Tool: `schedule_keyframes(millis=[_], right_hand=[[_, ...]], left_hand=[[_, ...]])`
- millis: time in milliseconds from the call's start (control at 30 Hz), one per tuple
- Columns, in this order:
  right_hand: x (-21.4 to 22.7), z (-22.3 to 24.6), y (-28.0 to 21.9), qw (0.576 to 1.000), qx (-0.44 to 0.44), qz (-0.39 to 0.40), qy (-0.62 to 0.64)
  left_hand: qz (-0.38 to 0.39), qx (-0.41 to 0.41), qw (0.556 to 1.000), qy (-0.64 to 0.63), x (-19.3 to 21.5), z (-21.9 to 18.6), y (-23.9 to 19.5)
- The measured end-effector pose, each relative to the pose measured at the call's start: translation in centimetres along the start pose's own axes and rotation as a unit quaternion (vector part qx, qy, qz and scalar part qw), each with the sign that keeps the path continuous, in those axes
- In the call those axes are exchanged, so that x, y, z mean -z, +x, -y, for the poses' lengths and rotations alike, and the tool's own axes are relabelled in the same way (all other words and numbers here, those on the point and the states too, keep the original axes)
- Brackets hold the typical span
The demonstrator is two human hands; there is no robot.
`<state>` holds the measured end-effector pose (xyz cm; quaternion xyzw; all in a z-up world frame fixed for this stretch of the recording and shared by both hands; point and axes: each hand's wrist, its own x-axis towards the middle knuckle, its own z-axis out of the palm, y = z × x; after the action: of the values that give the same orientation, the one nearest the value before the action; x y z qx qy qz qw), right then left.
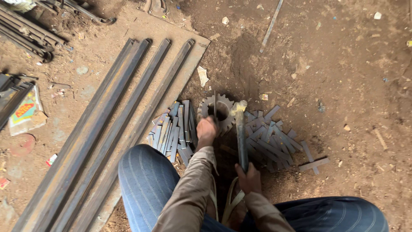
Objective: The person sits on the ground and repeatedly hammers a metal bar against a gear-shaped metal object. The person holds the bar with one hand and strikes it with a hammer in the other hand.
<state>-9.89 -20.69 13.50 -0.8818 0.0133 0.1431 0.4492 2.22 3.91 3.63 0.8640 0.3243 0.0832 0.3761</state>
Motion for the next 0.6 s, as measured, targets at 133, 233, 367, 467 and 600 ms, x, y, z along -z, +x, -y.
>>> schedule_keyframes(millis=[133,233,367,467,600], right_hand=[[1.3,4.2,-2.2,0.999,0.025,-0.029,0.012],[2.4,6.9,-2.1,0.987,0.135,-0.067,0.057],[1.9,8.8,-1.1,0.958,0.237,-0.075,0.144],[0.7,8.5,-0.4,0.97,0.229,-0.06,0.059],[1.4,6.7,1.5,0.99,0.069,0.037,-0.12]], left_hand=[[0.007,-0.078,0.985,0.155,-1.8,2.0,-0.3],[0.031,-0.087,0.98,0.175,-3.0,2.9,-0.3],[-0.038,-0.165,0.965,0.202,-4.1,3.0,-0.6],[0.024,-0.143,0.966,0.215,-4.0,3.3,-1.0],[-0.062,-0.128,0.975,0.169,-4.1,2.3,-1.1]])
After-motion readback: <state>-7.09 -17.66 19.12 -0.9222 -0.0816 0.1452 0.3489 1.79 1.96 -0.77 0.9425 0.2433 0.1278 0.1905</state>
